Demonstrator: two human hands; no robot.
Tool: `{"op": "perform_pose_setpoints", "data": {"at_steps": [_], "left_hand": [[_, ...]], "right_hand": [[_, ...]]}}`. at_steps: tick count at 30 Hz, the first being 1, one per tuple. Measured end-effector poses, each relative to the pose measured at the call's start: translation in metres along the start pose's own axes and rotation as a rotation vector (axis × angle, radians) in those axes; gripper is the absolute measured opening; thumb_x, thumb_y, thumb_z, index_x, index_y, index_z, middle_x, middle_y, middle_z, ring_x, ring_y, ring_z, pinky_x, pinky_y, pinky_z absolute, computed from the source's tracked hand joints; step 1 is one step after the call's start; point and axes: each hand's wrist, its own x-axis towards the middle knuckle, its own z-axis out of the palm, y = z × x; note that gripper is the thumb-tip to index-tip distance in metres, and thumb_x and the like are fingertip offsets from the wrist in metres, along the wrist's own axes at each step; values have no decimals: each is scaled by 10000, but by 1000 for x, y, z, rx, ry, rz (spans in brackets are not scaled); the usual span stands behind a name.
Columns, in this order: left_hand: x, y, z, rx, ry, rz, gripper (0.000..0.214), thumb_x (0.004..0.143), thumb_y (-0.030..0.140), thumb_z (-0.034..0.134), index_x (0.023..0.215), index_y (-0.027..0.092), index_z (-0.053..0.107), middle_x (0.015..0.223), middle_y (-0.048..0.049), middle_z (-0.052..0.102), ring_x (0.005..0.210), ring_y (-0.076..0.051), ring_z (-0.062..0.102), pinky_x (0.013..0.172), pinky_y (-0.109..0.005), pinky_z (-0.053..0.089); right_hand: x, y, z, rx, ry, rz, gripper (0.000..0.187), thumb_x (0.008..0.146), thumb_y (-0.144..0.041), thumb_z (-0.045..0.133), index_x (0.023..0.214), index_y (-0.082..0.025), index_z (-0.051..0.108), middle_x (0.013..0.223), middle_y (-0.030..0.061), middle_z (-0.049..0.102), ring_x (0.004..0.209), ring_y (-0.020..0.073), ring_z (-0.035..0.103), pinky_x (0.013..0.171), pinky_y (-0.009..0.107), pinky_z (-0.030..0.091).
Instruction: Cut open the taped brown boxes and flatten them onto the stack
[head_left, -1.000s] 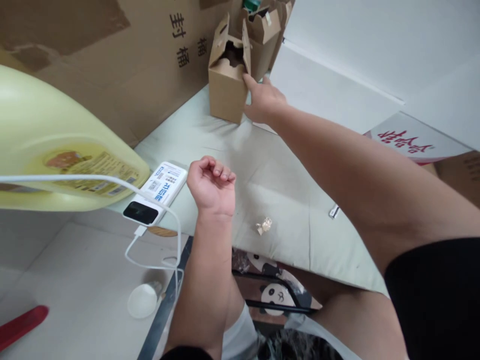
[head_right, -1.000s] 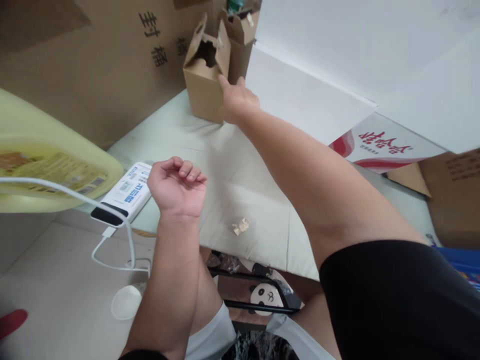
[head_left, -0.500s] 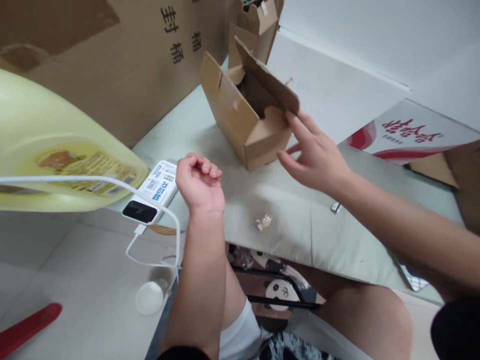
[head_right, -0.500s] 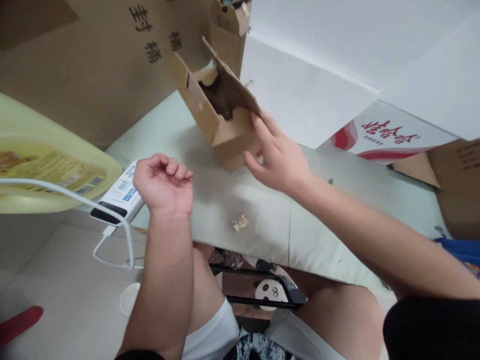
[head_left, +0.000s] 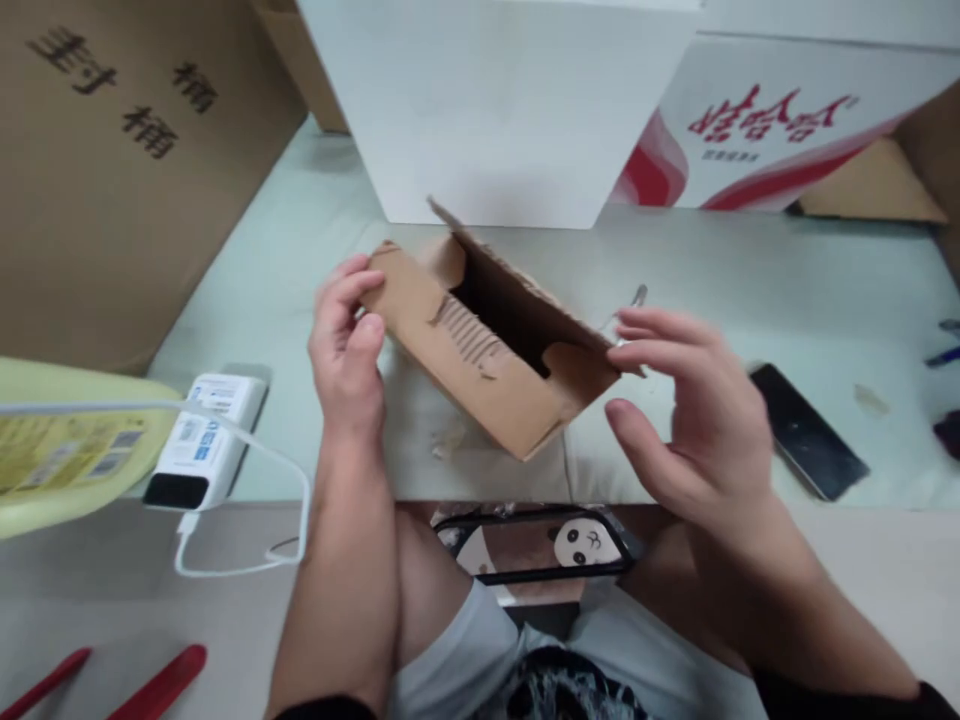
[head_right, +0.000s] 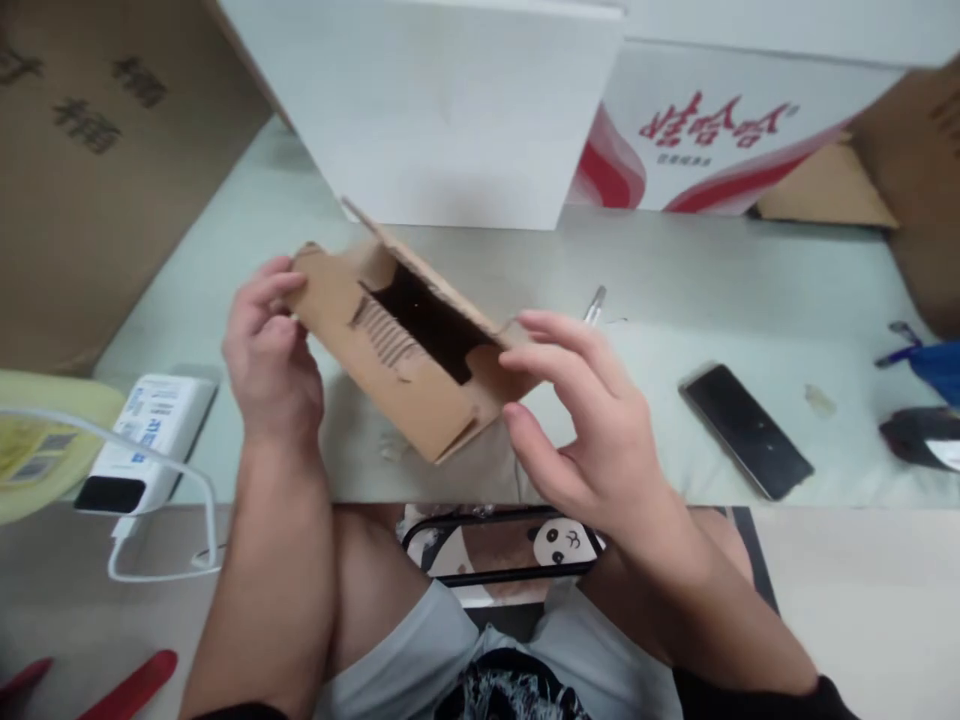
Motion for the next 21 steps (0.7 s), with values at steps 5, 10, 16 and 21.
{"op": "perform_pose_setpoints", "data": {"at_steps": [5, 10, 16, 21], "left_hand": [[-1, -22, 5, 82, -90, 230, 286, 844, 390, 733, 1096, 257, 711, 1369, -20, 622, 1377, -257, 516, 1237, -398, 371], [-5, -26, 16, 278, -170, 432, 402, 923, 467, 607, 1263, 273, 695, 1437, -22, 608, 1430, -275, 483, 1276, -460, 338], [-4, -16, 22, 379, -322, 529, 478, 999, 538, 446, 1141, 245, 796, 1351, -70, 673, 1342, -280, 578, 1247, -490, 382], [3, -18, 14, 363, -407, 568, 396, 987, 474, 516, 1200, 275, 784, 1329, -63, 678, 1322, -274, 595, 1231, -489, 402]], "right_hand": [[-4, 35, -5, 146, -148, -28, 434, 932, -286, 638, 1359, -340, 583, 1308, 83, 678, 1208, 258, 663, 1053, 481, 565], [-16, 54, 3, 327, -268, -85, 361, 970, -440, 616, 1293, -283, 644, 1430, 127, 568, 1349, 254, 585, 1091, 468, 550], [-26, 55, 12, 472, -276, -28, 378, 1005, -478, 550, 1327, -305, 647, 1479, 117, 485, 1413, 224, 523, 1174, 443, 494], [-26, 58, 13, 673, -219, 260, 636, 1006, -704, 335, 1538, -366, 416, 1492, 88, 548, 1313, 247, 601, 1103, 480, 542]]}}
